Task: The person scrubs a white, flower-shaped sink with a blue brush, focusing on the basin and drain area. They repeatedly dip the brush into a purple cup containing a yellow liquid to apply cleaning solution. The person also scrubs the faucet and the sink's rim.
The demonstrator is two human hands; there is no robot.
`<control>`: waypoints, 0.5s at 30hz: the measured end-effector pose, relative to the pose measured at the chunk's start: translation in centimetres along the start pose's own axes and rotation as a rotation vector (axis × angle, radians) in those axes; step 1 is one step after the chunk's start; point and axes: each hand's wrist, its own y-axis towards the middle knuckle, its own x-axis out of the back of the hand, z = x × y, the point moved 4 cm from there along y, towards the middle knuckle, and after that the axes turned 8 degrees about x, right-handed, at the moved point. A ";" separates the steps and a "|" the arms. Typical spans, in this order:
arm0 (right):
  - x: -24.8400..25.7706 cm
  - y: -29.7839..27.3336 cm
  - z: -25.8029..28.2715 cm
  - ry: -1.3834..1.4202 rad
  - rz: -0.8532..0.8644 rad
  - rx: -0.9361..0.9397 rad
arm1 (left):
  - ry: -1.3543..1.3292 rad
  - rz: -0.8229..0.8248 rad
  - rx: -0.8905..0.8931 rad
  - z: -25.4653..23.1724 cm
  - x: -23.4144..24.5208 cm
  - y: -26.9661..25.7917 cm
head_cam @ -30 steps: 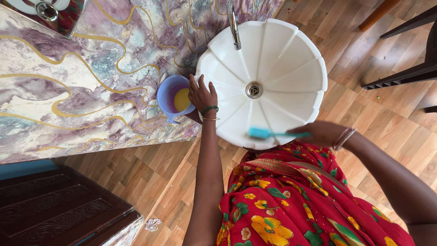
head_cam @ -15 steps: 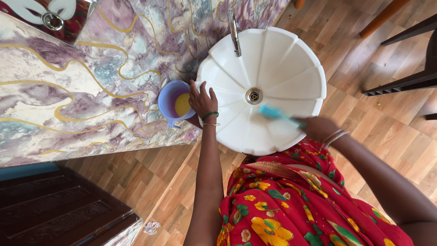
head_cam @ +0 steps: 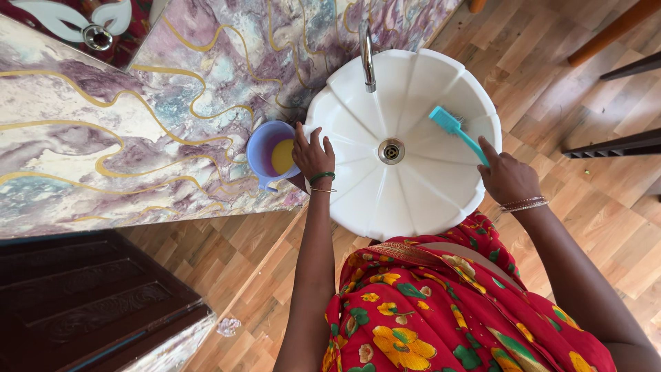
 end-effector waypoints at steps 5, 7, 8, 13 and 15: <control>-5.7 1.7 2.3 0.030 0.193 0.128 | 0.022 -0.006 -0.002 -0.1 -0.3 0.0; -7.9 1.7 5.3 0.127 0.348 0.236 | 0.023 -0.022 -0.015 -0.2 -0.1 0.0; -8.5 1.7 6.3 0.164 0.415 0.284 | 0.028 -0.012 -0.009 -0.4 -0.2 0.1; -7.6 6.6 5.5 0.318 0.401 0.429 | 0.041 0.032 0.023 -0.6 0.1 0.3; -4.7 10.5 3.8 0.382 0.129 0.485 | 0.052 0.031 0.036 -0.8 0.2 0.4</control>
